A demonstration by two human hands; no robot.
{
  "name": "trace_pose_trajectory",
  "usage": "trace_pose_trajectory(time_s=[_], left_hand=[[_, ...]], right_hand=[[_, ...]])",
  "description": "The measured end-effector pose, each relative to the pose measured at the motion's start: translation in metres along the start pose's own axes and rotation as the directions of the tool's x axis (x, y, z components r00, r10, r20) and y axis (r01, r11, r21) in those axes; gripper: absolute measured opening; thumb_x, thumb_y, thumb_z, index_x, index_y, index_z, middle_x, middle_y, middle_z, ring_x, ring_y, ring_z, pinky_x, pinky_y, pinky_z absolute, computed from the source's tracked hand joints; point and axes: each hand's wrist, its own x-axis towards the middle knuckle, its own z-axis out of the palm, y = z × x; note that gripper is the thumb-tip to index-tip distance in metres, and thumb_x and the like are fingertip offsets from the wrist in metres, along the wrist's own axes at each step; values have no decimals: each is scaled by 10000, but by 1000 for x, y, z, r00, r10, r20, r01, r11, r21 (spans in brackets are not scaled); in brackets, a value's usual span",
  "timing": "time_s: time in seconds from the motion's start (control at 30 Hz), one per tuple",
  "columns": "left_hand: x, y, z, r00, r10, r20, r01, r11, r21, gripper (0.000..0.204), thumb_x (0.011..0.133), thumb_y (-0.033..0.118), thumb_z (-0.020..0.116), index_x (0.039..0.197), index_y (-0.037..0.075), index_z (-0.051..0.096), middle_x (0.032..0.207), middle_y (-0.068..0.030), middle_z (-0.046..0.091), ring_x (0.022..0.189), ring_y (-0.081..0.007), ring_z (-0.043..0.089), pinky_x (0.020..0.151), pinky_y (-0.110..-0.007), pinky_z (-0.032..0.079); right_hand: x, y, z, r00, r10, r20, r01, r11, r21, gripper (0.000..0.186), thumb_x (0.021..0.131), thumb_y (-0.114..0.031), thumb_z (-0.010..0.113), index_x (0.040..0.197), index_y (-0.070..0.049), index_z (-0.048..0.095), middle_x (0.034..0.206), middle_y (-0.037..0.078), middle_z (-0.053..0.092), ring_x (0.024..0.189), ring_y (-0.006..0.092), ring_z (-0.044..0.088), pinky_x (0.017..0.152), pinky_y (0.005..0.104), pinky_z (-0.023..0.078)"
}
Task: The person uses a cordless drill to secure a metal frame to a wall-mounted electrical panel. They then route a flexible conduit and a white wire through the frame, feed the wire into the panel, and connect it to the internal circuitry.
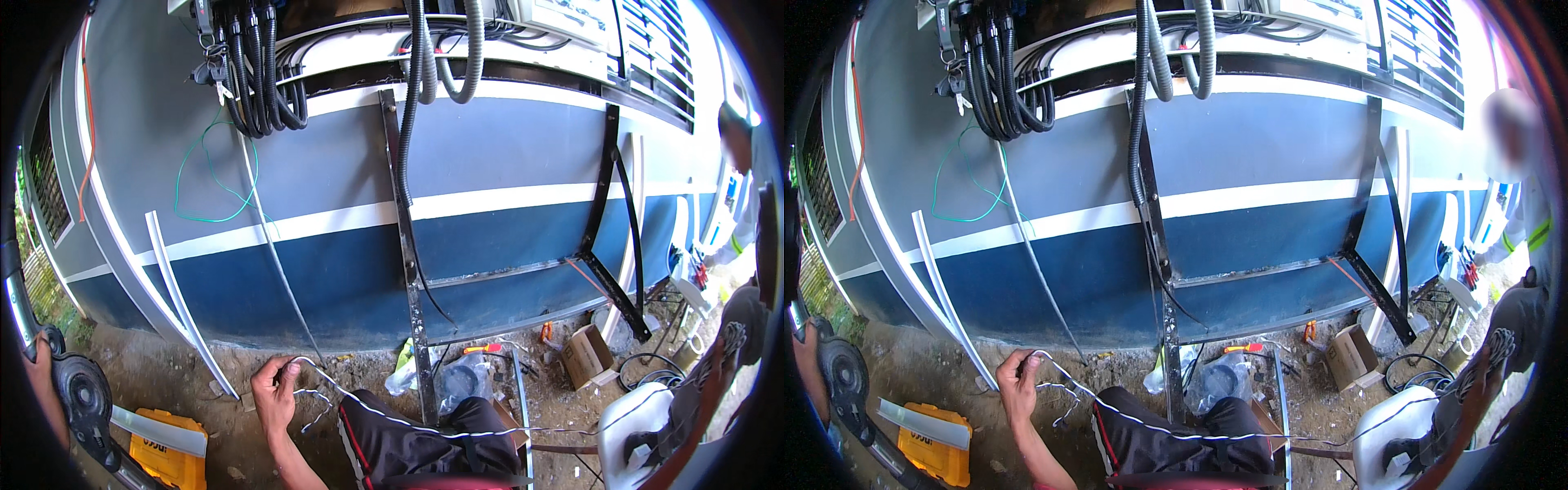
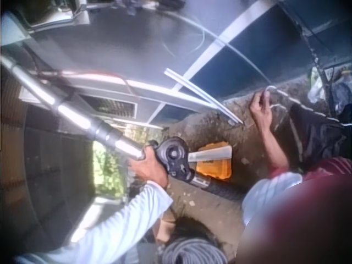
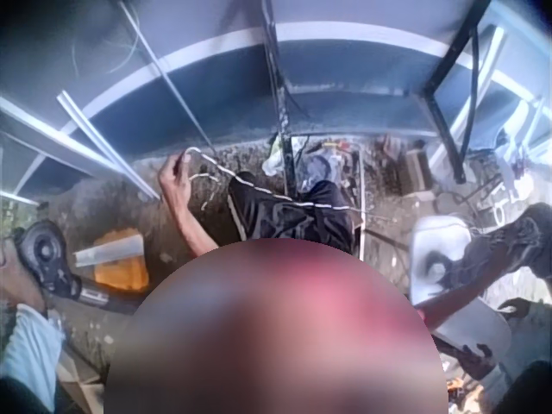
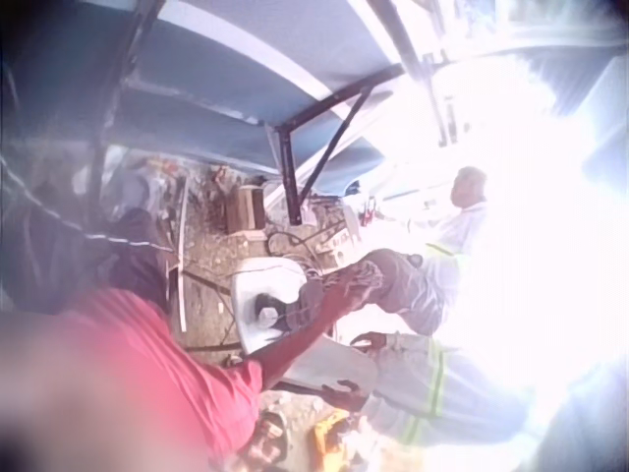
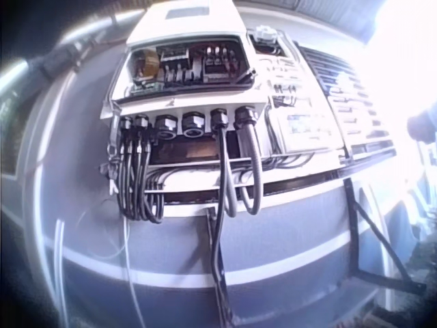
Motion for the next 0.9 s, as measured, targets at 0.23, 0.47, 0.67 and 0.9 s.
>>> trace_pose_trajectory(time_s=[0.23,0.47,0.67,0.9], left_hand=[[6,31,15,986,143,83,-145,989,9,171,993,151,793,1061,-6,784,842,-21,703,776,-96,605,713,-268,477],[9,64,29,969,215,123,-207,975,-77,163,947,155,829,997,2,801,749,-1,630,692,-93,519,624,-273,397],[10,83,31,946,285,155,-278,958,-66,146,903,108,850,1011,11,831,705,3,584,643,-88,483,584,-270,350],[8,92,31,921,333,201,-329,943,-54,189,861,55,877,1043,15,842,695,-18,605,611,-95,528,556,-270,380]], right_hand=[[-32,32,44,998,55,38,-57,997,60,488,1036,-327,592,1421,-29,610,1169,235,719,929,399,678,892,515,534],[-112,100,122,953,164,254,-175,984,21,485,1044,-377,588,1401,-52,627,1134,218,731,875,392,684,840,516,548],[-224,189,185,820,251,514,-205,968,-146,485,1051,-420,584,1383,-72,642,1105,204,742,828,386,688,794,517,561],[-355,315,226,793,135,593,-197,980,39,489,1060,-470,580,1363,-95,659,1070,188,754,774,378,694,742,518,575]])
